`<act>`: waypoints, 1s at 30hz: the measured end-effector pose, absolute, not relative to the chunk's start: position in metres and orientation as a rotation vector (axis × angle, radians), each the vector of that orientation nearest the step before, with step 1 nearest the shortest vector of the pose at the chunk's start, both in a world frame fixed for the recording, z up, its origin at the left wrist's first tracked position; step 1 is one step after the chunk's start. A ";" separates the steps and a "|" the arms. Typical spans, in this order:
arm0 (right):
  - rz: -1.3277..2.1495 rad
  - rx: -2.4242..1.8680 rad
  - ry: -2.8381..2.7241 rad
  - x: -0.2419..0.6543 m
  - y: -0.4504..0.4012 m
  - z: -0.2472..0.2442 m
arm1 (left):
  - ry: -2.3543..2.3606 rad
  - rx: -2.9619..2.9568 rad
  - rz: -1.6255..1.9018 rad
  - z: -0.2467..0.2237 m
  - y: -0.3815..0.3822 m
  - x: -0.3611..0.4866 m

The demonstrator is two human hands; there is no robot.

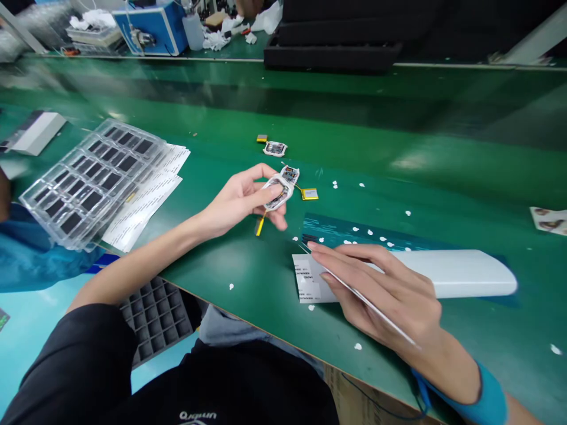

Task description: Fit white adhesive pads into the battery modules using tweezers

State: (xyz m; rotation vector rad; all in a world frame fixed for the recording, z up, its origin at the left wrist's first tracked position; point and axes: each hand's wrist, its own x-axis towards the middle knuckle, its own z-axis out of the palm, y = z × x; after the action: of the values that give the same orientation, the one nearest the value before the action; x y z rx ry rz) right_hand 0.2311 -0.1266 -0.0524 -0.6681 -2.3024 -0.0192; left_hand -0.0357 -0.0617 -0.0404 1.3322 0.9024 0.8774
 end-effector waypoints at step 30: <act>0.182 -0.880 -2.263 0.228 -0.131 -0.065 | 0.884 1.625 0.637 -0.051 -0.108 -0.004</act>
State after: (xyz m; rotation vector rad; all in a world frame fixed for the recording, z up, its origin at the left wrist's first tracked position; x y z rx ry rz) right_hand 0.2281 -0.1310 -0.0652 -0.8797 -2.2632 0.1816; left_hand -0.0038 -0.1085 -0.0513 1.6249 0.8837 0.6373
